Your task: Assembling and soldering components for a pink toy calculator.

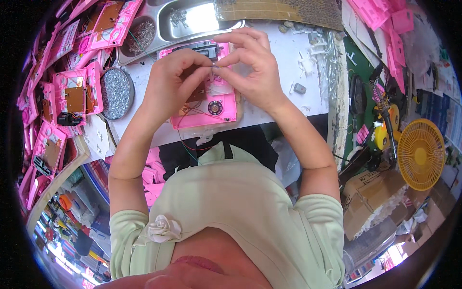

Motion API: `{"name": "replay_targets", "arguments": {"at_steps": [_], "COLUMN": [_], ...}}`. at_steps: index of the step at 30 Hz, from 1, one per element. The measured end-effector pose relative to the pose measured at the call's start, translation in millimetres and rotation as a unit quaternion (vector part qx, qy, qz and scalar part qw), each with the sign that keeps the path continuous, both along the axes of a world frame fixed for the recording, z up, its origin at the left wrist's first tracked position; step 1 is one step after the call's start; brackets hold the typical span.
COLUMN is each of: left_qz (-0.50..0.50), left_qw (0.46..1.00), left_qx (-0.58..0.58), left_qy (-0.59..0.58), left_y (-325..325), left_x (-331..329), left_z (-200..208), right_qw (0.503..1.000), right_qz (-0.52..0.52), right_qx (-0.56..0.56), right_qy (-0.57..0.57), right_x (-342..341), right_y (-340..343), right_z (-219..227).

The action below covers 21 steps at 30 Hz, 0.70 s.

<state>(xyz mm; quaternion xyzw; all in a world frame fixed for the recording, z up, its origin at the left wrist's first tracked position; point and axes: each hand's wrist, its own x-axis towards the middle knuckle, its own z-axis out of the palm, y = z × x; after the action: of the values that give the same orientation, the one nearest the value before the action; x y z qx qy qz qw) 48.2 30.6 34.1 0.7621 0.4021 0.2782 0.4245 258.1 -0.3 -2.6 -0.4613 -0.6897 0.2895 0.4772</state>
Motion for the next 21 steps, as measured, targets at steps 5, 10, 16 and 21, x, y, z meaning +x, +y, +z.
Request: {"name": "replay_targets", "arguments": {"at_steps": [5,10,16,21], "left_qz": [-0.014,-0.014,0.015,0.013], "left_qw": [1.0,0.997,0.982,0.992], "left_qx": [0.01,-0.079,-0.174,-0.096], "left_qy": [-0.014,-0.013,-0.068,-0.079], "left_y": [3,3,-3,-6], "left_x": [-2,-3,-7,-15], "left_z": [2,7,8,-5], "right_qw": [0.999,0.998,0.948,0.799], "right_qz": [0.004,-0.009,-0.308,-0.44], "right_qx": [0.031,0.038,-0.052,-0.181], "right_qy": [-0.02,-0.058,0.07,0.368], "right_x": [2,12,101,161], "right_y": [5,1,-118,-210], "right_z": [-2,12,38,44]}}
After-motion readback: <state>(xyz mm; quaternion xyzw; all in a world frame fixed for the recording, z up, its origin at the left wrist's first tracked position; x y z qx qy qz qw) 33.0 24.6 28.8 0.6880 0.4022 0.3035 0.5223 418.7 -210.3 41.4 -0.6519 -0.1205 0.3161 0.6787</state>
